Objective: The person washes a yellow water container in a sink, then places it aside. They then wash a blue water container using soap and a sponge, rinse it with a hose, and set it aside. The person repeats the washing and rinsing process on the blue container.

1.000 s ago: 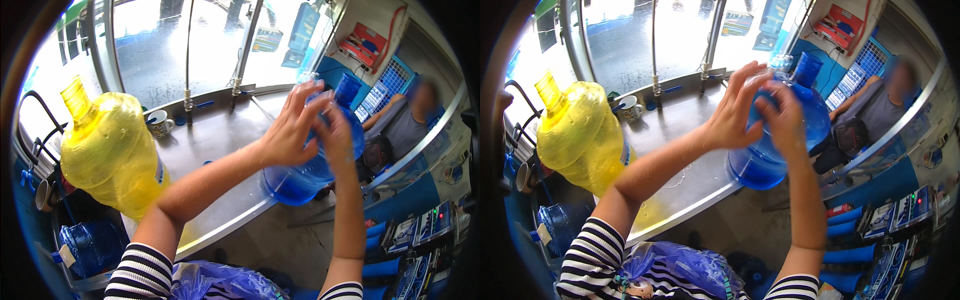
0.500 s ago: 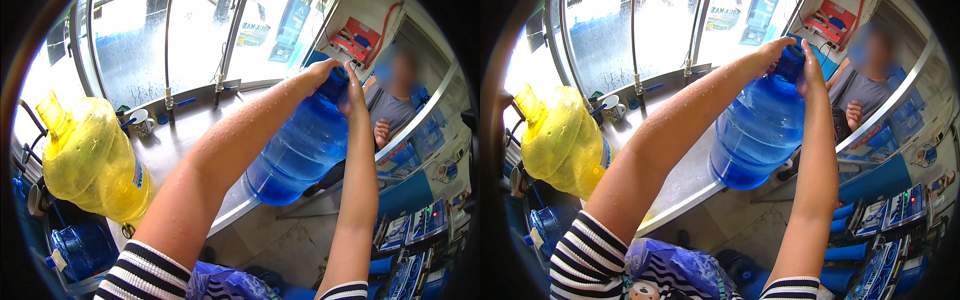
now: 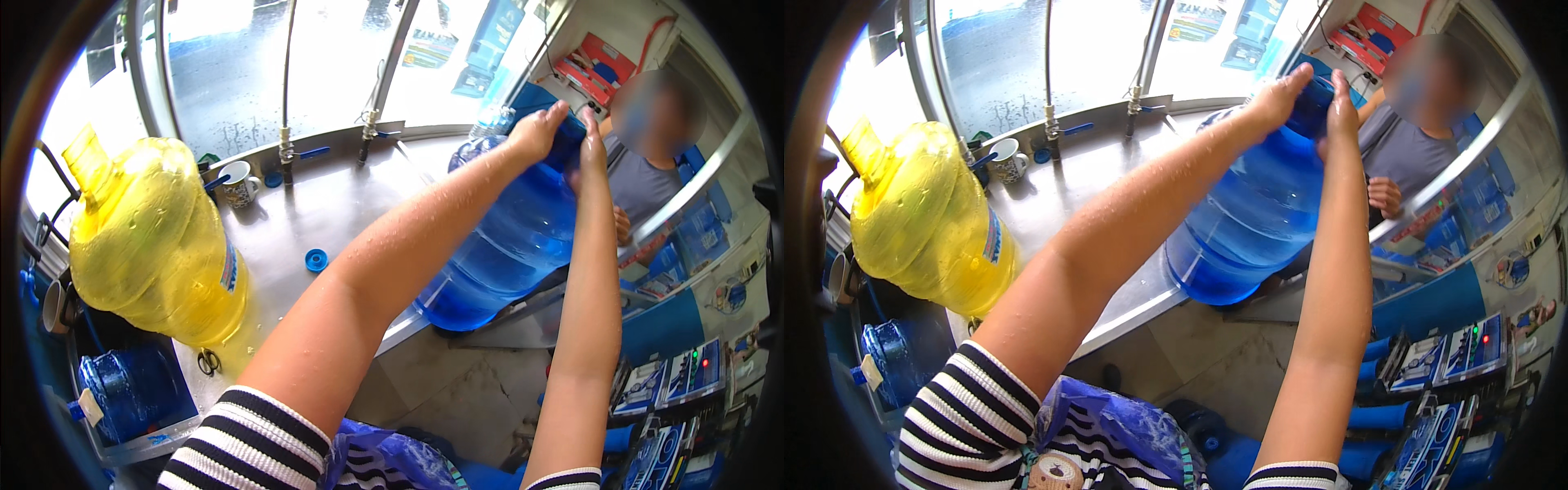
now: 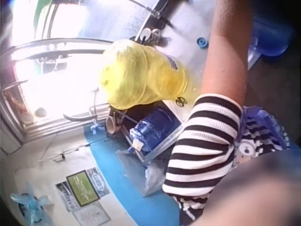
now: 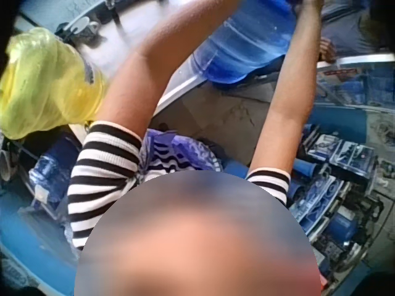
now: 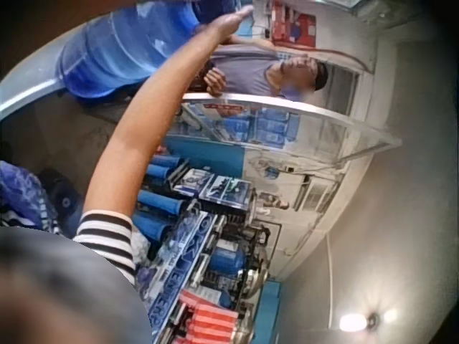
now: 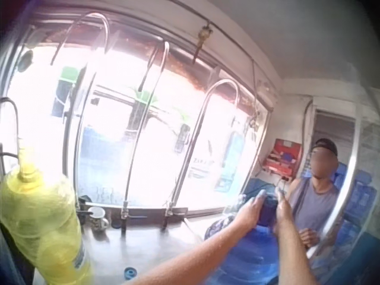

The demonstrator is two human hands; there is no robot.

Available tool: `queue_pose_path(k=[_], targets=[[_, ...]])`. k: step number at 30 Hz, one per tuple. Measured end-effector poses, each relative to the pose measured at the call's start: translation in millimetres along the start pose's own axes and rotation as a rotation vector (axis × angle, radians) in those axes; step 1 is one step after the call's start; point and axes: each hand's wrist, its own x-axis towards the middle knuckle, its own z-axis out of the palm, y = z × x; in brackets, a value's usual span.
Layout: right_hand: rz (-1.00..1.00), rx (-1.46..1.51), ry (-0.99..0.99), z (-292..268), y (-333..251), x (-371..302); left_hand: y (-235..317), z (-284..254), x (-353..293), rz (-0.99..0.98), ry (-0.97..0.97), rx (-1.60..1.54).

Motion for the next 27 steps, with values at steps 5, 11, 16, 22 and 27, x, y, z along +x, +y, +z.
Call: queue_pose_path(k=[5, 11, 16, 22, 27], targets=[[-0.995, -0.259, 0.414, -18, 15, -5, 14, -53, -94, 0.265, 0.04, 0.402], [-0.978, -0.132, -0.398, 197, 108, -165, 12, -192, -286, -0.257, -0.363, 0.754], [-1.099, -0.453, -0.921, 372, 219, -178, 164, -266, -343, 0.255, 0.408, 0.823], [-0.897, -0.302, -1.349, 482, 222, -208, 242, -381, -334, 0.187, 0.777, 1.437], [-0.79, -0.356, -1.358, 504, 222, -213, 232, -427, -274, -0.141, 0.677, 1.281]])
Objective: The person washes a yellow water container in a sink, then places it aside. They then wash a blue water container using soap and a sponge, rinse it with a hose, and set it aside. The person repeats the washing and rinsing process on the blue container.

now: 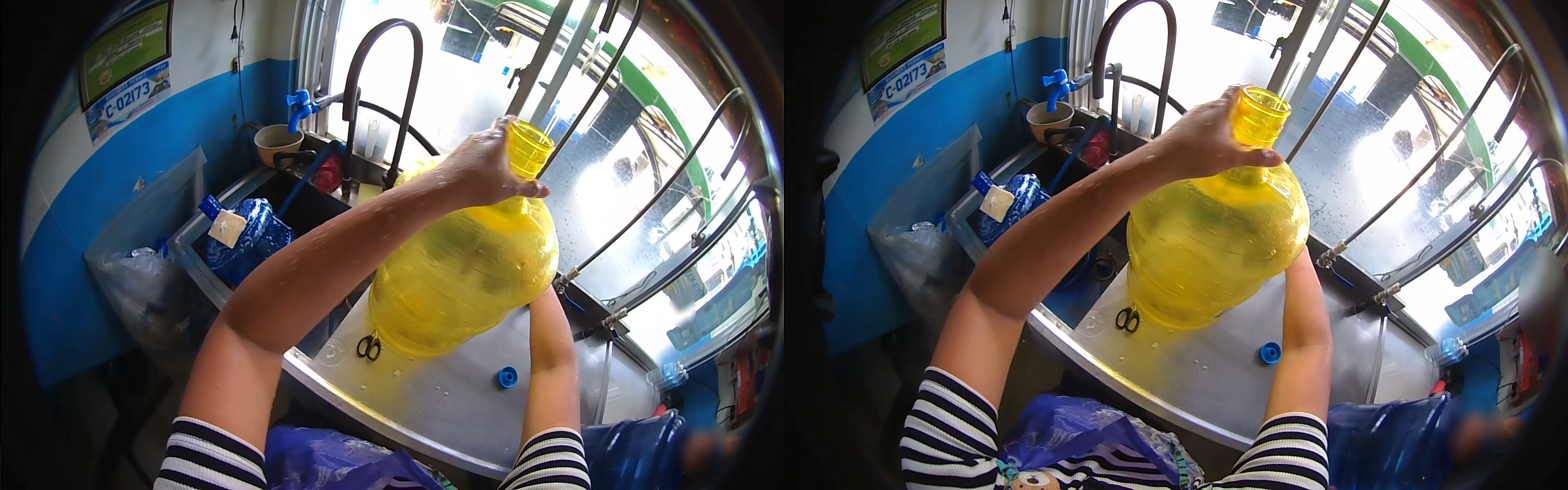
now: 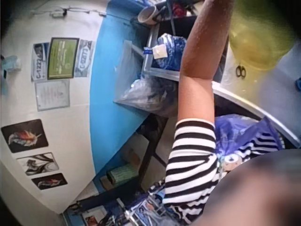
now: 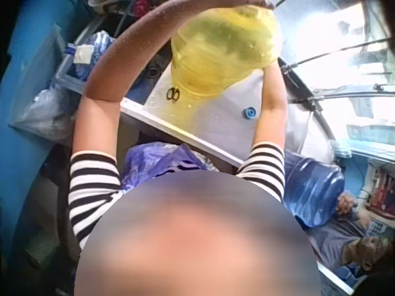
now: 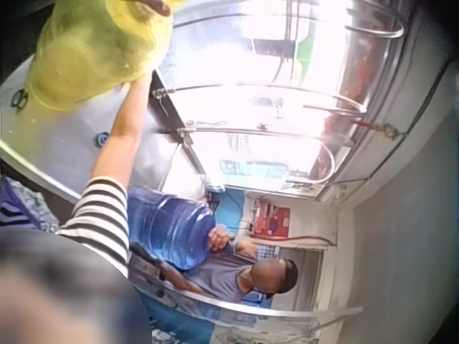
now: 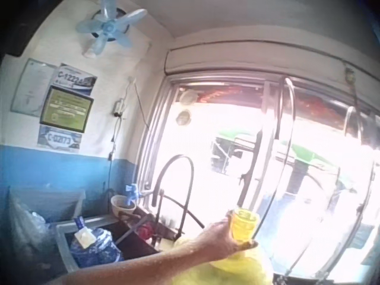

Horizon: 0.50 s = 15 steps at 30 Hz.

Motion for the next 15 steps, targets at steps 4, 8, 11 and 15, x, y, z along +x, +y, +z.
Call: queue_pose_path(k=[4, 8, 11, 15], targets=[[0.044, 0.013, 0.02, -11, 7, -2, -2, 18, 18, 0.069, 0.102, -0.22], [0.071, 0.027, 0.033, -13, 15, -6, 5, 24, 15, 0.088, 0.127, -0.266], [0.078, 0.039, 0.039, -12, 15, -8, 1, 40, 19, 0.101, 0.158, -0.254], [0.08, 0.059, 0.06, -11, 16, -12, 1, 57, 22, 0.097, 0.219, -0.177]])
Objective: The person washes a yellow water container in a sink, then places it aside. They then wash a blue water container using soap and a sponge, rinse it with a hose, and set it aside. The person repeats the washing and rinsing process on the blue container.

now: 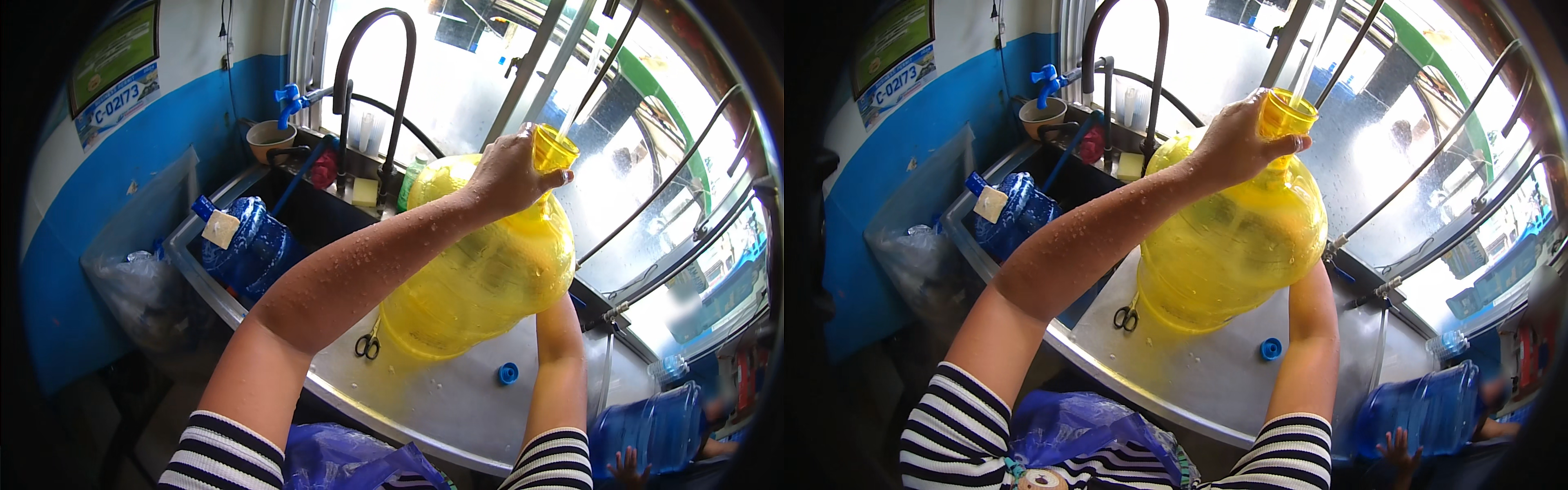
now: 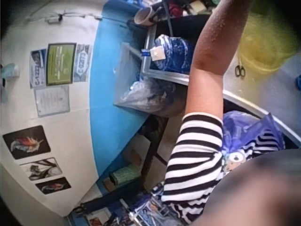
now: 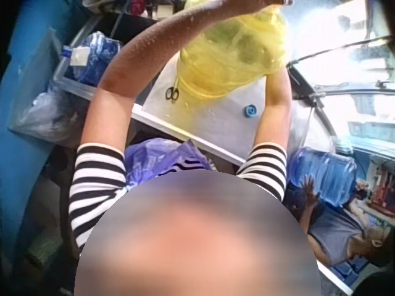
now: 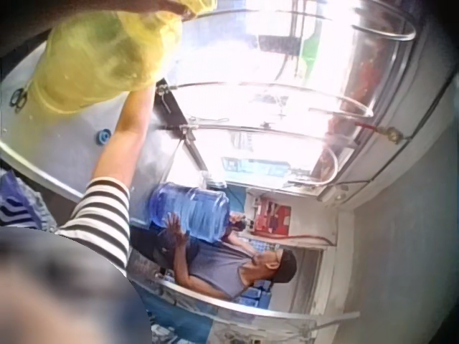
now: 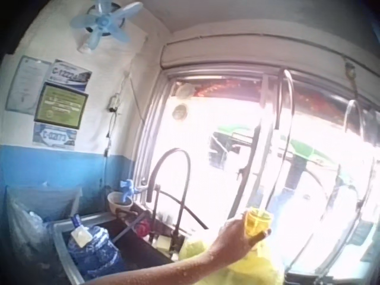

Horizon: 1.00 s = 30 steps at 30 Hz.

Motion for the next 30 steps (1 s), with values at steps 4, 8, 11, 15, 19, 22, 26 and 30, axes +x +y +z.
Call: queue_pose_path(k=[4, 8, 11, 15, 19, 22, 26, 30], targets=[[0.011, 0.009, 0.045, -6, 7, -18, 8, -3, -1, -0.005, -0.015, -0.028], [0.018, 0.039, 0.116, -5, 18, -61, 3, -5, 3, 0.015, -0.052, -0.052], [0.025, 0.034, 0.19, -6, 38, -109, 5, -5, 3, -0.03, -0.07, -0.095], [0.013, -0.227, 0.266, 7, 73, -175, 4, -3, 5, 0.003, -0.047, -0.046], [0.224, -0.055, 0.195, 22, 23, -262, 11, -14, 6, -0.016, -0.082, -0.01], [0.331, -0.07, 0.125, 31, -17, -311, 10, -30, 5, -0.004, -0.076, -0.015], [0.301, 0.002, 0.085, 67, -68, -347, 9, -75, -10, 0.165, 0.069, 0.08], [0.3, 0.091, -0.064, 126, -167, -315, -23, -180, -60, 0.389, 0.059, -0.014]])
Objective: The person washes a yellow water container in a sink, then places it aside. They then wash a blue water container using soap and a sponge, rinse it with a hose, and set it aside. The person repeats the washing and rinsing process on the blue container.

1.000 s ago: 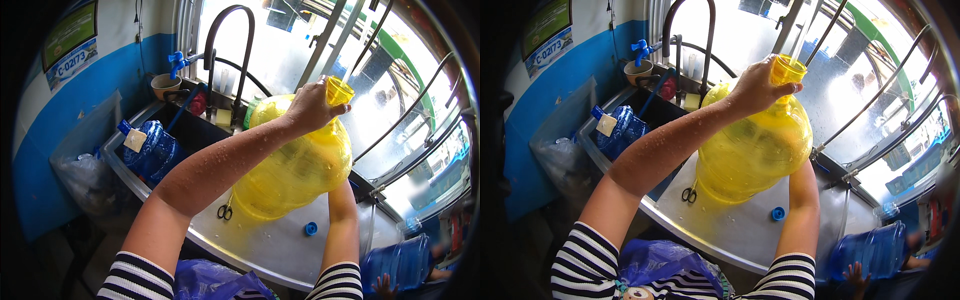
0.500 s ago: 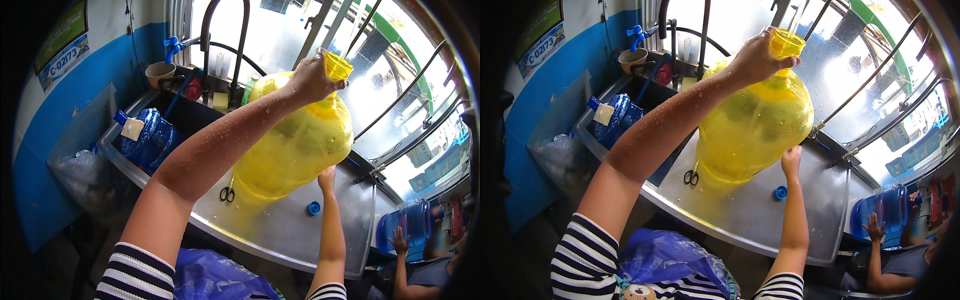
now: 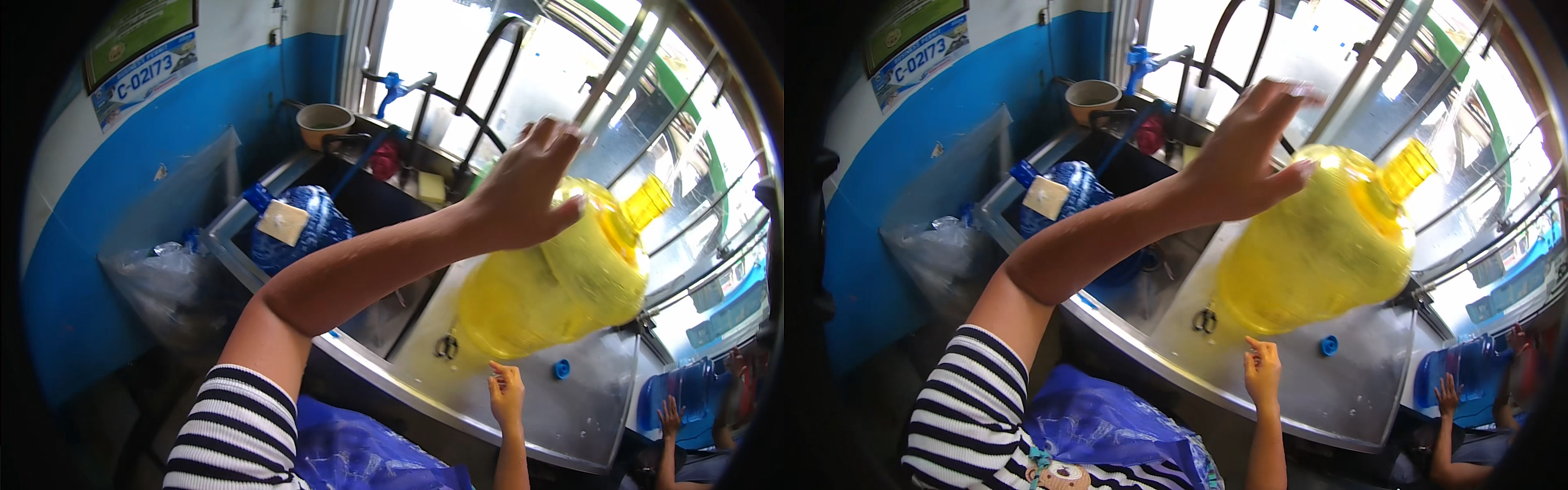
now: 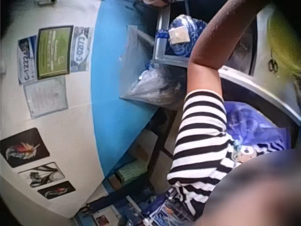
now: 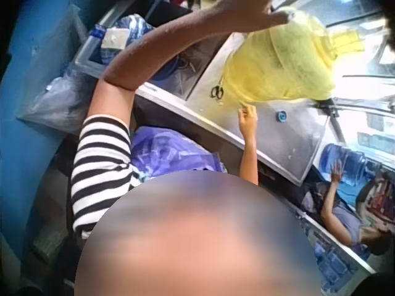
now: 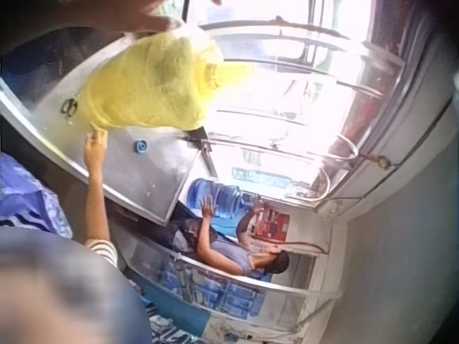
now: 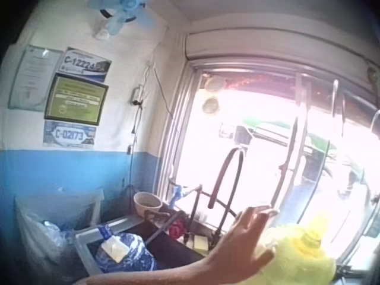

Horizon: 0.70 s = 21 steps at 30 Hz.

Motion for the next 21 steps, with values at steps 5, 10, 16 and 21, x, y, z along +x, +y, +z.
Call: queue_pose_path(k=[5, 10, 16, 21], targets=[[-0.319, 0.068, -0.018, 109, -140, 74, -92, -171, -97, -0.142, -0.102, 0.183], [-0.759, -0.058, 0.489, 182, -269, 205, -217, -321, -257, -0.731, 0.138, 0.251], [-0.557, -0.111, 0.65, 161, -330, 363, -233, -305, -319, -0.899, 0.261, -0.284], [-0.231, 1.012, 0.404, 134, -296, 391, -240, -286, -311, -0.941, 0.438, -0.36]])
